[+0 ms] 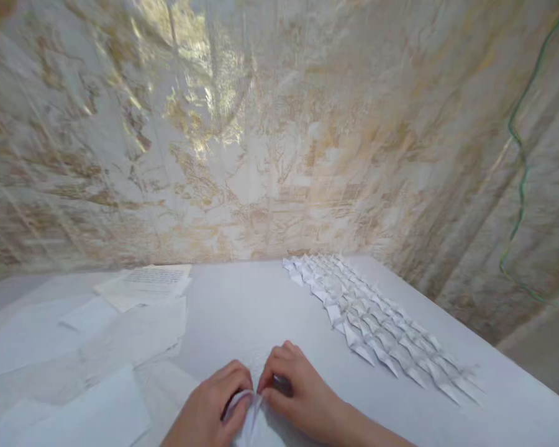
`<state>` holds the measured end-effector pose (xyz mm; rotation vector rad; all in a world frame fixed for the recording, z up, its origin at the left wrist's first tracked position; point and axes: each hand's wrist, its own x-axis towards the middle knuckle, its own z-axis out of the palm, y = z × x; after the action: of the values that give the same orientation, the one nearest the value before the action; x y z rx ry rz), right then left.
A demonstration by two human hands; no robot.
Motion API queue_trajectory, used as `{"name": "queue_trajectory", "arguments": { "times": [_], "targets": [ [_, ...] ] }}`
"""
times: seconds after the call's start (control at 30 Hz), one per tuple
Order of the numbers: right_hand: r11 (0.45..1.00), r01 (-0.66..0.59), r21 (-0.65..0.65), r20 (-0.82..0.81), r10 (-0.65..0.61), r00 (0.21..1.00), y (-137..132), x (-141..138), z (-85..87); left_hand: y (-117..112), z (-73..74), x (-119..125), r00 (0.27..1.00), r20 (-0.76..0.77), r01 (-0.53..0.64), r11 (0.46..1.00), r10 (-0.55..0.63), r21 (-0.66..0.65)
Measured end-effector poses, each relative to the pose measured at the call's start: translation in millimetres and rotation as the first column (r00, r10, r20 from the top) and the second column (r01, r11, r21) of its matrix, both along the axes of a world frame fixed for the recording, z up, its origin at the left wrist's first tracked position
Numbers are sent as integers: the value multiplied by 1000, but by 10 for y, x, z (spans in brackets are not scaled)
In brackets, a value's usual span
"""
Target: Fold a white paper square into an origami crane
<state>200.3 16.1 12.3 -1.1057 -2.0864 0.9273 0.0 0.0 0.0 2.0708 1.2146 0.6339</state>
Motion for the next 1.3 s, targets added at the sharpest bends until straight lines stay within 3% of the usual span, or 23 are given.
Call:
{"name": "queue_trajectory", "arguments": {
  "times": [0.17, 0.6, 0.9, 1.3],
  "targets": [
    [1000, 5, -23, 7, -5, 1000, 5, -4, -6, 18, 59, 1, 1000, -24, -3, 1000, 3, -9],
    [995, 18, -103, -4, -18, 1000, 53, -19, -32, 9, 40, 4, 999, -43, -25, 1000, 25, -10],
    [997, 5, -80, 24, -4, 1000, 74, -22, -56, 32, -29, -1, 999, -9, -47, 999, 47, -17],
    [998, -21, -61, 35, 23, 999, 95, -11, -103, 11, 30, 4, 996, -55, -68, 998, 68, -3]
  ]
}}
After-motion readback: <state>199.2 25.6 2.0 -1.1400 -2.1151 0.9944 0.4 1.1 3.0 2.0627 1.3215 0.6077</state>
